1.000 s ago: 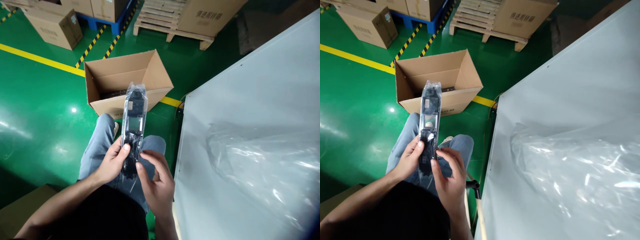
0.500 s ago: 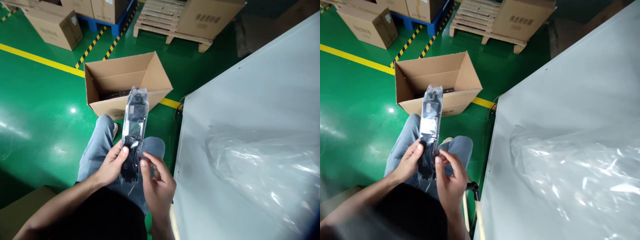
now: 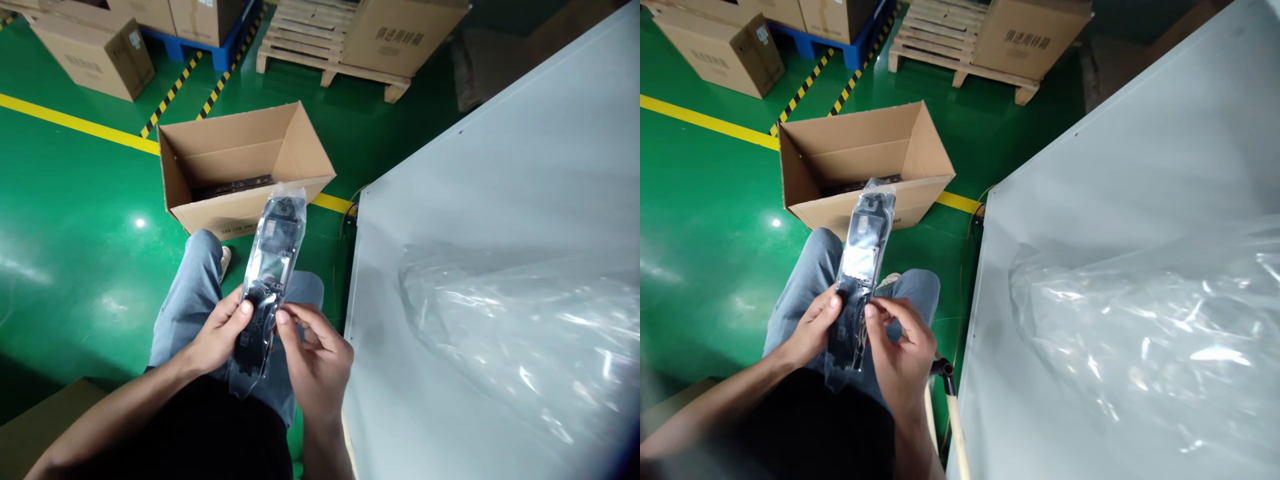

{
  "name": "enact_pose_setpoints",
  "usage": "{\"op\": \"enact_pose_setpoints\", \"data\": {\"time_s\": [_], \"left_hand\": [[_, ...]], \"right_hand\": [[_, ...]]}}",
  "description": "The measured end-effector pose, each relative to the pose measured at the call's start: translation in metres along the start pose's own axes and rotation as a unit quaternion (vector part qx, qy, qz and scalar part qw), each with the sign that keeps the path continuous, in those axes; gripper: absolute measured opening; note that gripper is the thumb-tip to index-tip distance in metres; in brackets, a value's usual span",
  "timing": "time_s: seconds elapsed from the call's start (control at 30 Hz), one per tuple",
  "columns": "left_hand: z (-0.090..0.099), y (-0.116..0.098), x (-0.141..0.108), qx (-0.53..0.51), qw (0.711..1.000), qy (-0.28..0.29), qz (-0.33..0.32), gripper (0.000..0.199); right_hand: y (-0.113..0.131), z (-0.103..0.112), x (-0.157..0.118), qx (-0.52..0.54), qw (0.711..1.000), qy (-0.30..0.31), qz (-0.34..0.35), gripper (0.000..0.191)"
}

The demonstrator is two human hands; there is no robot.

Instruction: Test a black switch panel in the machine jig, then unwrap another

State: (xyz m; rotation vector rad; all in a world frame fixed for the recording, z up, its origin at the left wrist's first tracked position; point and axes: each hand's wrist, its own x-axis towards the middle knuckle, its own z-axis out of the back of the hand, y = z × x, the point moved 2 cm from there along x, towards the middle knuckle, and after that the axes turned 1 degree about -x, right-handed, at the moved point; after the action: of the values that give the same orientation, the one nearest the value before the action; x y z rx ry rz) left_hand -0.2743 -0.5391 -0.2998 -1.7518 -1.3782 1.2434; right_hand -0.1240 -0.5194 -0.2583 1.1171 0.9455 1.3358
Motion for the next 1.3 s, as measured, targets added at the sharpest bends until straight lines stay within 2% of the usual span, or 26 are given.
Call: {"op": "enact_pose_setpoints", "data": {"time_s": [0.1,0.23,0.33,0.47,0.57,0.77,0.87,0.93,1.0,1.13,1.3], "left_hand": [[-0.001,-0.001,-0.001,0.018,1.000,-0.002,-0.010,0.050],[-0.004,-0.005,0.000,0.074,0.996,-0.005,-0.057,0.048],[-0.005,-0.005,0.000,0.108,0.992,-0.004,-0.064,0.045],[-0.004,-0.002,-0.001,0.131,0.989,-0.046,-0.053,0.044],[-0.002,-0.001,-0.001,0.139,0.987,-0.062,-0.052,0.047],[-0.003,-0.004,0.000,0.096,0.994,-0.035,-0.046,0.049],[-0.004,-0.003,0.001,0.017,0.999,-0.049,0.000,0.051],[-0.005,-0.001,0.001,-0.053,0.995,-0.052,0.062,0.054],[-0.006,0.001,0.000,-0.121,0.983,-0.010,0.140,0.063],[-0.007,0.000,-0.004,-0.192,0.936,0.135,0.264,0.082],[-0.009,0.000,-0.007,-0.205,0.905,0.182,0.326,0.086]], "right_hand": [[0.000,0.001,-0.001,-0.014,1.000,-0.009,0.013,0.009],[0.007,0.000,-0.002,-0.082,0.992,-0.059,0.078,0.008],[0.009,-0.003,-0.003,-0.125,0.981,-0.087,0.118,0.009],[0.007,-0.006,-0.004,-0.168,0.967,-0.117,0.155,0.010],[0.004,-0.005,-0.003,-0.166,0.972,-0.108,0.128,0.006],[0.002,-0.004,0.002,-0.071,0.997,-0.030,0.021,0.008],[0.003,-0.005,0.002,-0.046,0.999,-0.025,0.002,0.009],[0.003,-0.006,0.000,-0.049,0.998,-0.033,0.003,0.010],[0.001,-0.006,-0.002,-0.042,0.998,-0.040,-0.003,0.010],[-0.001,-0.006,-0.006,0.000,0.999,-0.043,-0.031,0.012],[0.010,-0.004,-0.007,0.014,1.000,-0.017,-0.017,0.012]]}}
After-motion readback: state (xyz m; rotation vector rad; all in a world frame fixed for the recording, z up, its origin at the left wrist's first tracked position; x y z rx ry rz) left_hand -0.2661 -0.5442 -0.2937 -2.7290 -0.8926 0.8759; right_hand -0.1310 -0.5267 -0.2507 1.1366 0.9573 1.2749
